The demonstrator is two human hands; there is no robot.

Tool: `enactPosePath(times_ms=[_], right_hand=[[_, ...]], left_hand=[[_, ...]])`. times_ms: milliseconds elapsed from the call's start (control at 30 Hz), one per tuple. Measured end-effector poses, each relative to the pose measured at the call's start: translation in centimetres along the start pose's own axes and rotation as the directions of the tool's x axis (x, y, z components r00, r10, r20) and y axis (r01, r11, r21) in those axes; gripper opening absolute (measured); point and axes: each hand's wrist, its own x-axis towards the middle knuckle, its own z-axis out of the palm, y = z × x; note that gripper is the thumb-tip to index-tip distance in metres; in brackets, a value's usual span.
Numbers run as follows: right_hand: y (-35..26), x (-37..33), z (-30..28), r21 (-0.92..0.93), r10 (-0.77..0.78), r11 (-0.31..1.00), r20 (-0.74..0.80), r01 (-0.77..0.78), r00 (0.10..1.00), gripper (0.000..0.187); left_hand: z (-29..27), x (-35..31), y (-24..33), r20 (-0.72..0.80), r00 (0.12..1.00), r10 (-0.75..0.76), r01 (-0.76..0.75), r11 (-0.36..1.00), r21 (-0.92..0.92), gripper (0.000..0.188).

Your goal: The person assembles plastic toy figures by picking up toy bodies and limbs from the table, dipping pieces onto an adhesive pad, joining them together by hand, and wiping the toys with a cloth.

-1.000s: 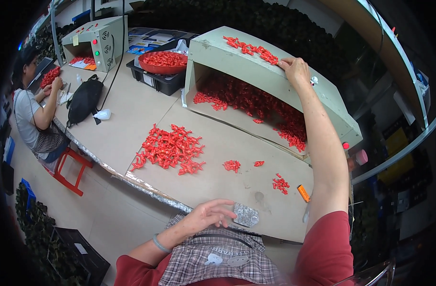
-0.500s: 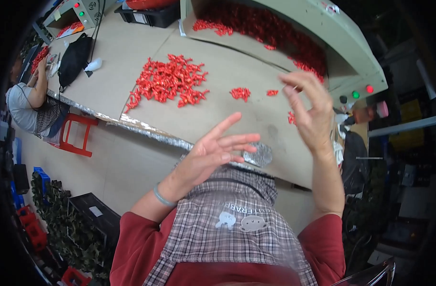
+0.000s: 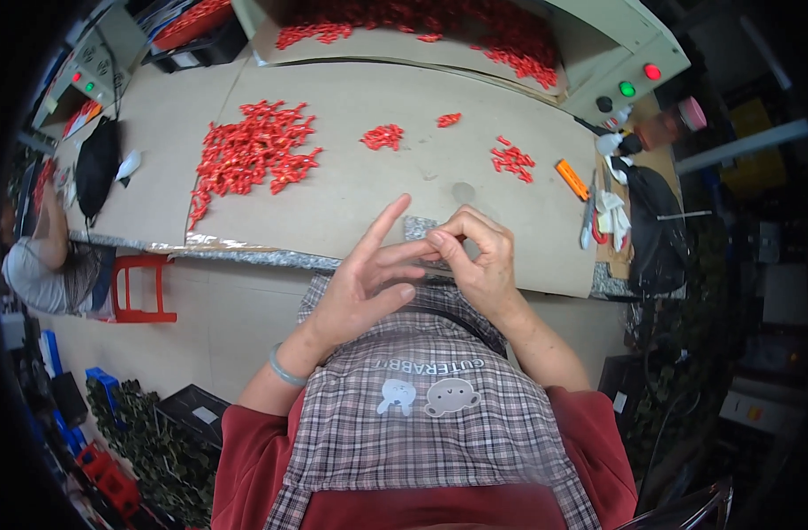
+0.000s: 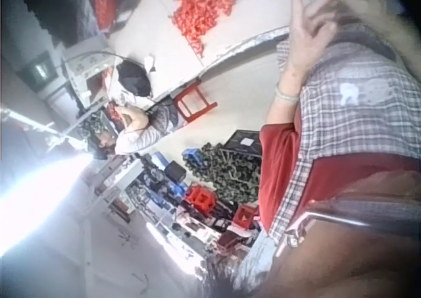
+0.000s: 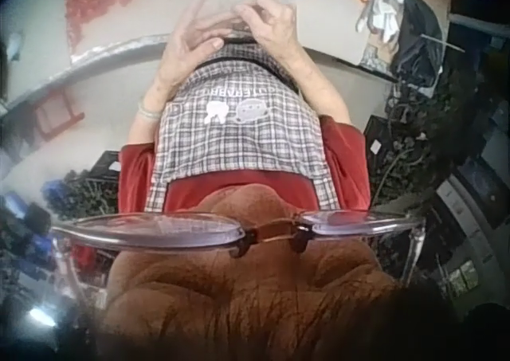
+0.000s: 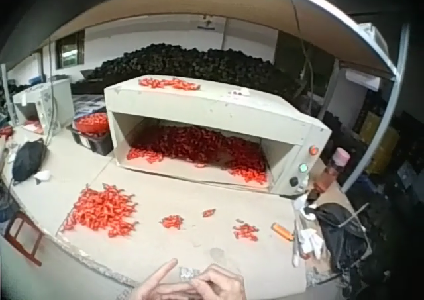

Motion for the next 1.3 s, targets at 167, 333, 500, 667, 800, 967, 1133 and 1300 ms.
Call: enactPosePath(times_ms=[167, 333, 500, 667, 800, 967, 1133, 1300], right_hand=[[0.4, -1.5, 0.0, 0.134, 0.232, 0.965, -0.042, -0.224, 0.972, 0.021], [0.5, -1.7, -0.5, -0.019, 0.077, 0.997, -0.025, -0.077, 0.997, 0.025], [1.0, -2.0, -1.0, 0.069, -0.046, 0.997, 0.033, 0.044, 0.998, 0.011], [2.6, -1.4, -3.7, -0.038, -0.056, 0.997, 0.089, 0.06, 0.994, 0.019], [7.7, 1.5, -7.6, -0.321, 0.143, 0.917, -0.288, -0.236, 0.947, 0.016], [11.0, 3.1, -9.3, -0.659, 0.132, 0.691, -0.289, -0.297, 0.948, 0.015], [11.7, 3.1, -8.9, -0.771, 0.107, 0.585, -0.234, -0.252, 0.966, 0.014], [11.3, 3.1, -9.2, -0.722, 0.138, 0.637, -0.238, -0.27, 0.961, 0.012]], left_hand=[[0.7, 0.5, -0.2, 0.071, 0.997, -0.031, 0.025, 0.996, 0.084, 0.092], [1.3, 1.0, 0.1, 0.085, 0.992, -0.097, 0.096, 0.995, 0.019, 0.096], [1.0, 1.3, -0.4, 0.032, 0.994, -0.107, 0.111, 0.936, -0.334, 0.091], [-1.2, 2.3, 0.4, -0.152, 0.988, -0.004, -0.059, 0.911, -0.409, 0.079], [-2.8, 2.7, -0.7, -0.314, 0.949, -0.021, 0.013, 1.0, -0.028, 0.056], [-4.9, 5.1, -0.4, -0.305, 0.949, -0.074, 0.132, 0.976, 0.175, 0.032], [-5.7, 10.5, -0.5, -0.281, 0.945, 0.168, 0.042, 0.788, 0.614, 0.023], [-6.1, 16.8, -1.4, 0.059, 0.922, 0.382, -0.122, 0.143, 0.982, 0.024]])
